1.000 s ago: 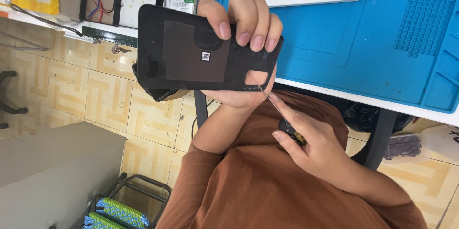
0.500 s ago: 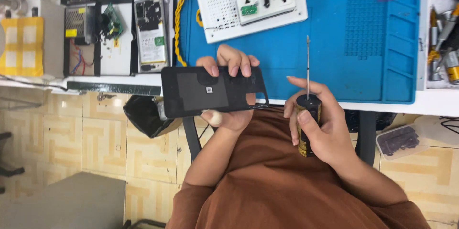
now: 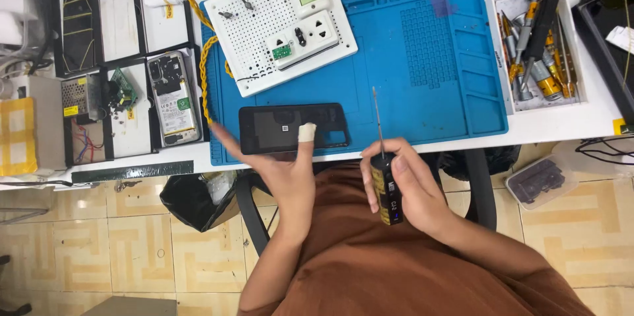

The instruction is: Repairing a smartphone by prying the back cover and manipulating internal components with a screwdriver

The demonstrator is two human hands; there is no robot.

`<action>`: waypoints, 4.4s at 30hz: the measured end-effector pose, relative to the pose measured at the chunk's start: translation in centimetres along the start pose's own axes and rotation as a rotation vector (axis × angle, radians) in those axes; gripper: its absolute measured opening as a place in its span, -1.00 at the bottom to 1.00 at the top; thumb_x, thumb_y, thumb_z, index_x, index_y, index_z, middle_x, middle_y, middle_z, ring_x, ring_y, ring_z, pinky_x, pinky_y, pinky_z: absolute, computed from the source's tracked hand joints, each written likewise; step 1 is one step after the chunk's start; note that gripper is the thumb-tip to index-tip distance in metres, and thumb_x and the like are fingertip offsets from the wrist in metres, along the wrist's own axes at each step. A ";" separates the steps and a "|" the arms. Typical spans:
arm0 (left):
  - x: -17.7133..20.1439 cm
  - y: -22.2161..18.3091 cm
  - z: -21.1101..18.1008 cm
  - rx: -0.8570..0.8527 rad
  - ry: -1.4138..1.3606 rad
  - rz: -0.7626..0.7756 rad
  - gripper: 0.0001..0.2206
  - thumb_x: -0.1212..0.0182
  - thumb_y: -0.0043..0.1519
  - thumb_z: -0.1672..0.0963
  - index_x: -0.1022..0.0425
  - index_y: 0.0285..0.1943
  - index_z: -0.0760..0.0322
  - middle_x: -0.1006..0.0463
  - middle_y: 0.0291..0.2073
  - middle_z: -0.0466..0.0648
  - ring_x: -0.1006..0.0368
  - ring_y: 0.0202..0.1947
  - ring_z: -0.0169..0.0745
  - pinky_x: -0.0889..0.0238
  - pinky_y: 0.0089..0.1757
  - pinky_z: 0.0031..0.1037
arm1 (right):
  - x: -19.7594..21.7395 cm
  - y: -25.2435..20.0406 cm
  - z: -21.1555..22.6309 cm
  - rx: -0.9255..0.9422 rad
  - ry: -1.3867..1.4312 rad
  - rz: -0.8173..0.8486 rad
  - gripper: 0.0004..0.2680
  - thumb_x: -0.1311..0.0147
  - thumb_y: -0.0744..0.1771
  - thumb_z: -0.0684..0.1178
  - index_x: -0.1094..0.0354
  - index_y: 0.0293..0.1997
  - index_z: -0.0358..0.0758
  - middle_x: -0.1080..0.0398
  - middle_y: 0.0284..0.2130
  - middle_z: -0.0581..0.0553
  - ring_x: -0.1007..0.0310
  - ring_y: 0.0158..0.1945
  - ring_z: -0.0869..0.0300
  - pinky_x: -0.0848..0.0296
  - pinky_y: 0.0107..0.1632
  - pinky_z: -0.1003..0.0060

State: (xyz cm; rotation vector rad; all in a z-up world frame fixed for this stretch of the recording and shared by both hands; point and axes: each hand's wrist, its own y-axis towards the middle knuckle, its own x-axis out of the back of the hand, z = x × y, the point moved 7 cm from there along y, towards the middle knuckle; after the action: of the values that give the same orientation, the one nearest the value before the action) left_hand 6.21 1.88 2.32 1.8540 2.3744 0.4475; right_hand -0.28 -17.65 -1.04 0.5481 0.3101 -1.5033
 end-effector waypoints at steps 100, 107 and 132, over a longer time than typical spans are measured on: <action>3.1 -8.3 4.6 0.224 -0.418 0.639 -0.28 0.15 0.48 -0.35 -0.32 0.24 0.30 -0.41 -0.54 -0.02 -0.13 -0.64 -0.41 -0.06 -0.54 -0.55 | -1.7 3.3 10.2 0.222 -0.524 -0.152 -0.78 0.11 0.54 -0.09 -0.41 -0.01 -0.52 -0.50 -0.43 -0.36 -0.56 -0.47 0.05 -0.56 -0.38 0.31; 4.2 -7.4 4.8 0.189 -0.462 0.606 -0.31 0.11 0.51 -0.33 -0.29 0.29 0.27 -0.40 -0.53 0.00 -0.11 -0.63 -0.44 -0.03 -0.53 -0.58 | -3.2 4.2 8.6 0.147 -0.448 -0.059 -0.78 0.04 0.51 -0.07 -0.40 0.06 -0.52 -0.54 -0.37 -0.39 -0.58 -0.46 0.01 -0.65 -0.30 0.27; 4.0 -6.5 5.1 0.226 -0.449 0.563 -0.25 0.14 0.47 -0.38 -0.29 0.22 0.30 -0.42 -0.51 0.01 -0.15 -0.58 -0.41 -0.04 -0.46 -0.53 | -2.0 9.6 1.2 0.013 -1.384 0.606 -0.92 -0.14 0.49 -0.06 -0.56 0.04 -0.06 -0.35 -0.04 -0.14 -0.41 0.00 -0.05 -0.39 0.03 -0.01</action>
State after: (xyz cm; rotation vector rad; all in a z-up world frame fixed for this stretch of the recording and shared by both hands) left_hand 0.39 5.21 -3.98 2.4039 1.6550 -0.2047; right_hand 8.92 -16.83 2.46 -0.4366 -0.8703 -0.9857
